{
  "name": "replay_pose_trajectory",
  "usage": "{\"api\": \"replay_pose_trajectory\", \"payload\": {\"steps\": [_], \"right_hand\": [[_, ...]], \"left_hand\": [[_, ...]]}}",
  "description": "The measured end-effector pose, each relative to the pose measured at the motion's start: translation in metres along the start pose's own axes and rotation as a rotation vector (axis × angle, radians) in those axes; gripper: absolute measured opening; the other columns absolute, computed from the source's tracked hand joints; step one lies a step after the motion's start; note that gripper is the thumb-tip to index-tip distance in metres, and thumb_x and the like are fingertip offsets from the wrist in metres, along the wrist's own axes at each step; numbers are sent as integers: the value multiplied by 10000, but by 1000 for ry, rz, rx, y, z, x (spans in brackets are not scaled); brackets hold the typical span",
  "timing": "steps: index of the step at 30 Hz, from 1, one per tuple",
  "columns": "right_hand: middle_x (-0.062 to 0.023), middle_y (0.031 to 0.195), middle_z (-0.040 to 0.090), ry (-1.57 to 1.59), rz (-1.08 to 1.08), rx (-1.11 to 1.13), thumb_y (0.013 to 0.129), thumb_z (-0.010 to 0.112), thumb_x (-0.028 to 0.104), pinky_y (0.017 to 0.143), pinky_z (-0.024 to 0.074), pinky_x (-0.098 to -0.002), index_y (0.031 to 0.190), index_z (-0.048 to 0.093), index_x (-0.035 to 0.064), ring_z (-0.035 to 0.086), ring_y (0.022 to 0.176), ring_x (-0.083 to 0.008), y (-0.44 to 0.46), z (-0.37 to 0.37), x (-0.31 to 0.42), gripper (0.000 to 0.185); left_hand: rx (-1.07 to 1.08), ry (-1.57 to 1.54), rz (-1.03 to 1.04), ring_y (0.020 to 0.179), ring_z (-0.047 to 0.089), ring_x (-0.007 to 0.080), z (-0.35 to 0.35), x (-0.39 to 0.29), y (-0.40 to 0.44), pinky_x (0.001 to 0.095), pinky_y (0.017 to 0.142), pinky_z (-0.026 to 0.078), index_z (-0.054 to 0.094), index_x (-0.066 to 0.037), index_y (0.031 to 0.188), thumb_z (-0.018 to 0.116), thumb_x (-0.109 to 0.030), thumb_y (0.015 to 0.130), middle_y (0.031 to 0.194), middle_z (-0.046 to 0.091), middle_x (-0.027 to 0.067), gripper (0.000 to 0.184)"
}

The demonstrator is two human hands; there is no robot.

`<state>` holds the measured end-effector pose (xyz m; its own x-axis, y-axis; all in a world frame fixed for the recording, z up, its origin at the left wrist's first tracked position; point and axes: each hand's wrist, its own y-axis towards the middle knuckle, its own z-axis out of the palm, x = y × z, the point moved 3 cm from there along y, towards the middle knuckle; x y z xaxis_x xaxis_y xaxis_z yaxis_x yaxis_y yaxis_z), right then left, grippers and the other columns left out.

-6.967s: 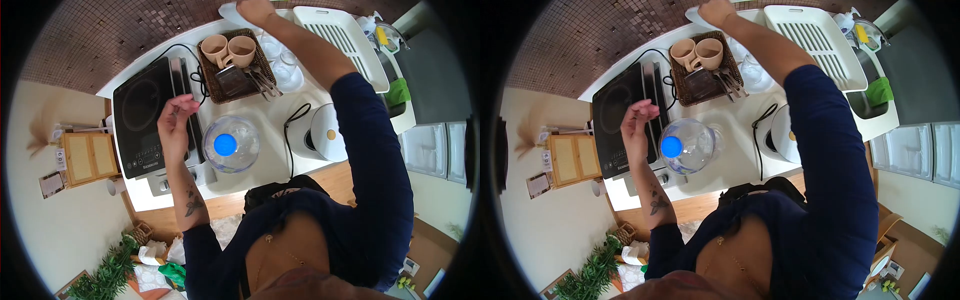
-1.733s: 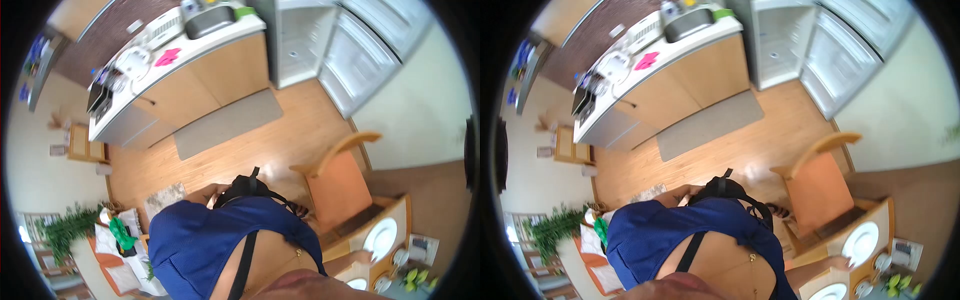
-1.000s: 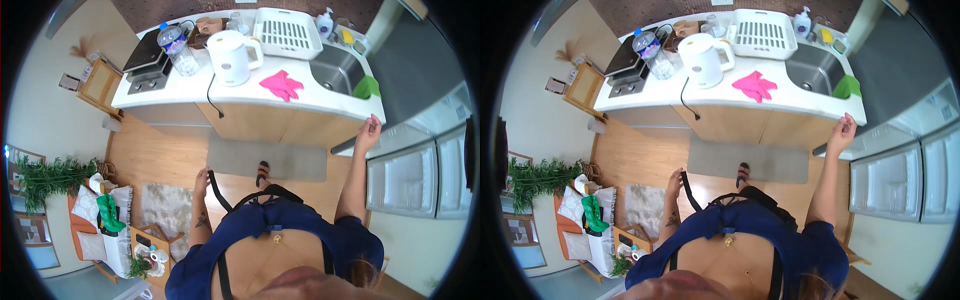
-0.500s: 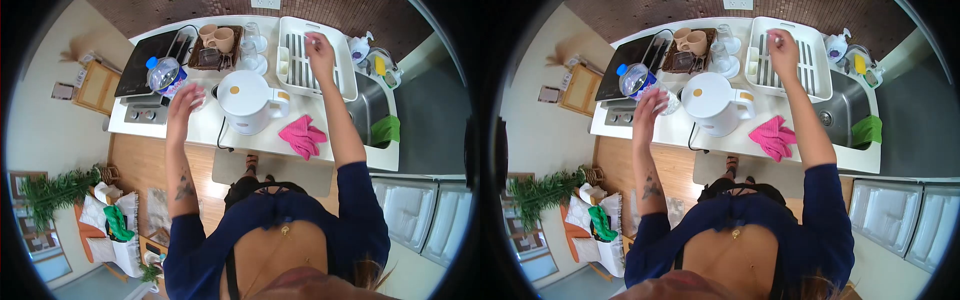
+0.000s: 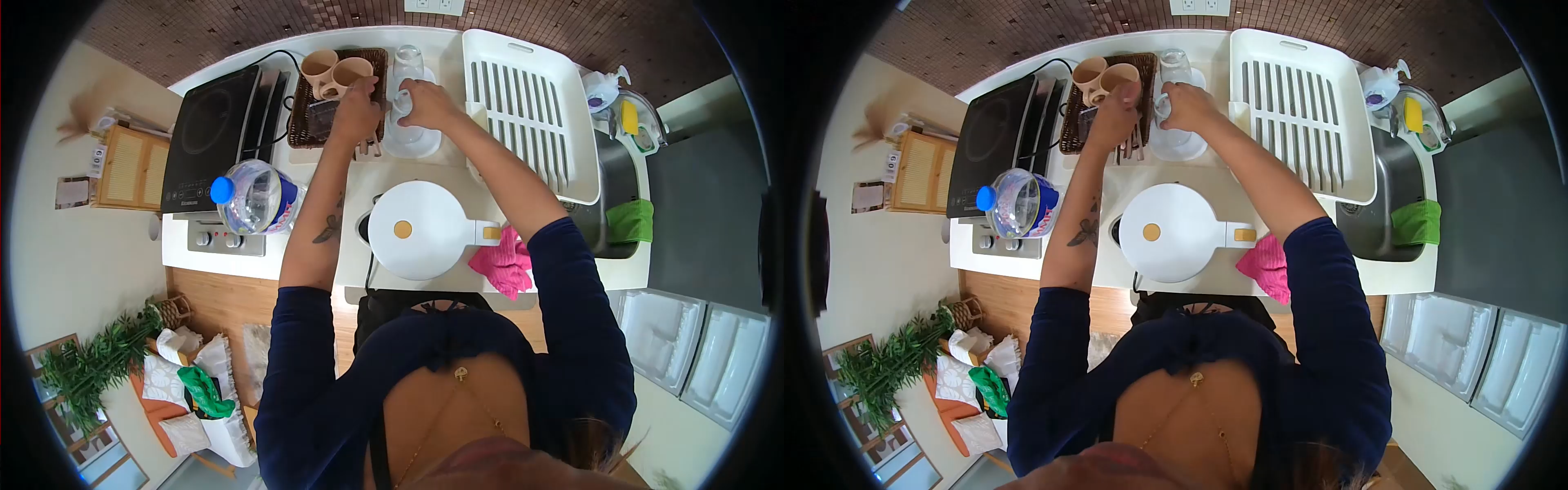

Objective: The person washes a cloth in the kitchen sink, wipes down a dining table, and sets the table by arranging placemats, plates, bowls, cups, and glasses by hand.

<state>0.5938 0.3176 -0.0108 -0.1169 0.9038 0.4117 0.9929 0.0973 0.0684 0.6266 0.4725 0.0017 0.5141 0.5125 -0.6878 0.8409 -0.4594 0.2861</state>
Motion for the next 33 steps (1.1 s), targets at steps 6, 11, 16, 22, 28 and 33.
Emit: {"api": "replay_pose_trajectory", "payload": {"steps": [6,11,16,22,28,33], "right_hand": [[-146,926,627,162,108,-33,533,786,309,766,466,-332,1040,571,63,601,823,-265,-11,-61,-10,604],[-73,843,616,205,128,-196,549,790,332,683,462,-265,1011,589,99,583,763,-146,-18,-134,-38,555],[-104,886,636,336,123,-308,549,784,196,773,459,-292,985,594,13,593,831,-190,-30,-167,-22,509],[-69,841,609,385,293,-276,599,780,300,659,466,-248,1012,567,38,573,790,-115,-37,-154,-33,533],[-162,1024,553,1140,362,-462,691,721,277,740,517,-277,1132,447,-83,609,801,-202,-60,-131,-81,632],[-159,991,542,1584,280,-446,784,631,183,788,533,-365,1055,479,-34,568,949,-258,-92,-119,-92,379]], "left_hand": [[46,22,-28,890,577,322,26,27,15,395,805,460,600,12,962,478,-7,690,875,624,165,298],[334,816,218,894,586,235,70,16,22,371,741,456,676,-68,811,553,-111,754,891,648,92,143],[429,1164,312,1010,528,207,92,10,27,339,797,371,686,-121,813,526,-158,783,881,658,46,167],[497,1186,312,993,520,191,111,16,29,336,795,345,672,-128,843,497,-163,802,902,654,40,183],[473,1147,266,967,537,191,113,28,32,341,788,358,650,-123,864,494,-163,800,902,646,52,173],[404,1002,292,915,581,234,101,18,48,383,756,435,636,-98,836,542,-165,760,883,640,97,138]]}}
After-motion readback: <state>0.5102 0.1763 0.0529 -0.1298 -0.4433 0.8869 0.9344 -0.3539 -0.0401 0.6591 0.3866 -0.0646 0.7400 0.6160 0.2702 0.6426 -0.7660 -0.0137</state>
